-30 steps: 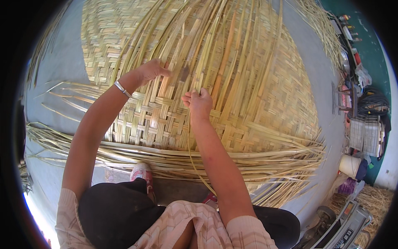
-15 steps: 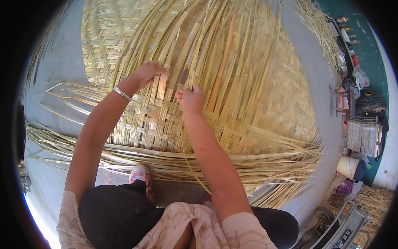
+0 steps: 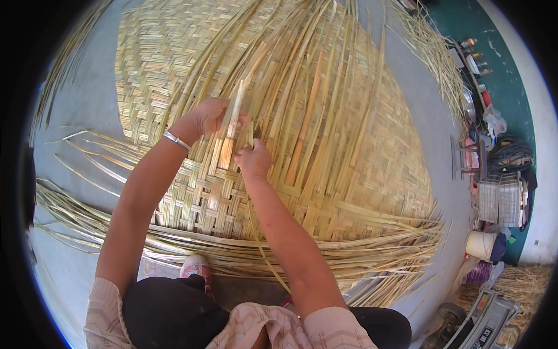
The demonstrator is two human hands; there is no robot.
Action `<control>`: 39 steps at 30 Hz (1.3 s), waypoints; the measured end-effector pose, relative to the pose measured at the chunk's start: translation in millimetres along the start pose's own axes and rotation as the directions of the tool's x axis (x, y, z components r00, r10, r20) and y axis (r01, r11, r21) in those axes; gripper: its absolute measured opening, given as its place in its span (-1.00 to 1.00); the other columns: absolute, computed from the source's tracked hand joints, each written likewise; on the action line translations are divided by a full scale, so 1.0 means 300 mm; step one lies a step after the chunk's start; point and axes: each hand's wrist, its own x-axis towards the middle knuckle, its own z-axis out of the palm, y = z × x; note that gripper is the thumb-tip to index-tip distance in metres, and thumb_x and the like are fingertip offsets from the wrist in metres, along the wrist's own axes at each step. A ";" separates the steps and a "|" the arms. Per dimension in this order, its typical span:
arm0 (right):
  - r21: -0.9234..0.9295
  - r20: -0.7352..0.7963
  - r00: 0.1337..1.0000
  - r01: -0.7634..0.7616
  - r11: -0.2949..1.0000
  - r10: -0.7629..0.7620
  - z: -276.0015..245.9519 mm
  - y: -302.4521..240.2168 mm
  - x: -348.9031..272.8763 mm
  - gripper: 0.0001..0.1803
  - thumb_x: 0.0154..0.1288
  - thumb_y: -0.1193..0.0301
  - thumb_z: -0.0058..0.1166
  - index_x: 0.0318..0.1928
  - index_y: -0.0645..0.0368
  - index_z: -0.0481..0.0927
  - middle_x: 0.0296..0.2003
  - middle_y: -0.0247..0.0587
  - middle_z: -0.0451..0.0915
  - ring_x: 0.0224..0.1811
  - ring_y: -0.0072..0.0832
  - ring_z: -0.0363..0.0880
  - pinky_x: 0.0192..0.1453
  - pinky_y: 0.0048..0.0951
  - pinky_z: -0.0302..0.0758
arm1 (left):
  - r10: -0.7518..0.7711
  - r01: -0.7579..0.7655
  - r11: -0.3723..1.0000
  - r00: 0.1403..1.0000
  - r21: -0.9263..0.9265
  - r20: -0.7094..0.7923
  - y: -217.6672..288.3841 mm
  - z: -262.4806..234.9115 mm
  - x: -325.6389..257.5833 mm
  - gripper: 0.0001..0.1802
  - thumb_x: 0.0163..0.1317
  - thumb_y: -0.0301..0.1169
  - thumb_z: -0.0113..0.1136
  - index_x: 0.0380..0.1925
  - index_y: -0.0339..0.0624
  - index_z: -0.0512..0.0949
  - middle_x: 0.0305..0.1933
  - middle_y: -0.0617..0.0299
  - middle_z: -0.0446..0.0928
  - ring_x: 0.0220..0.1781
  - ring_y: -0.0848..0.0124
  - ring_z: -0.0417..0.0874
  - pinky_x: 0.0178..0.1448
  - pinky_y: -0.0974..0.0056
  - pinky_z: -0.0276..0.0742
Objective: The person weaves a large flat basket by hand, interlacing long dried palm strips in an over-under pattern. They repeatedly pull new strips through the weave and press them down to tighten the structure.
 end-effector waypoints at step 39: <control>-0.717 0.503 0.775 0.129 0.685 0.382 -0.063 -0.095 0.095 -0.71 0.41 0.37 -0.02 -0.15 0.45 0.42 -0.40 0.01 0.63 -0.51 -0.34 0.64 -0.51 -0.39 0.52 | 0.199 -0.317 0.932 0.852 -0.174 -0.484 -0.173 -0.400 -0.299 -0.74 0.40 -0.45 -0.07 0.05 -0.28 0.40 -0.04 0.05 0.59 0.06 0.23 0.63 0.10 0.26 0.58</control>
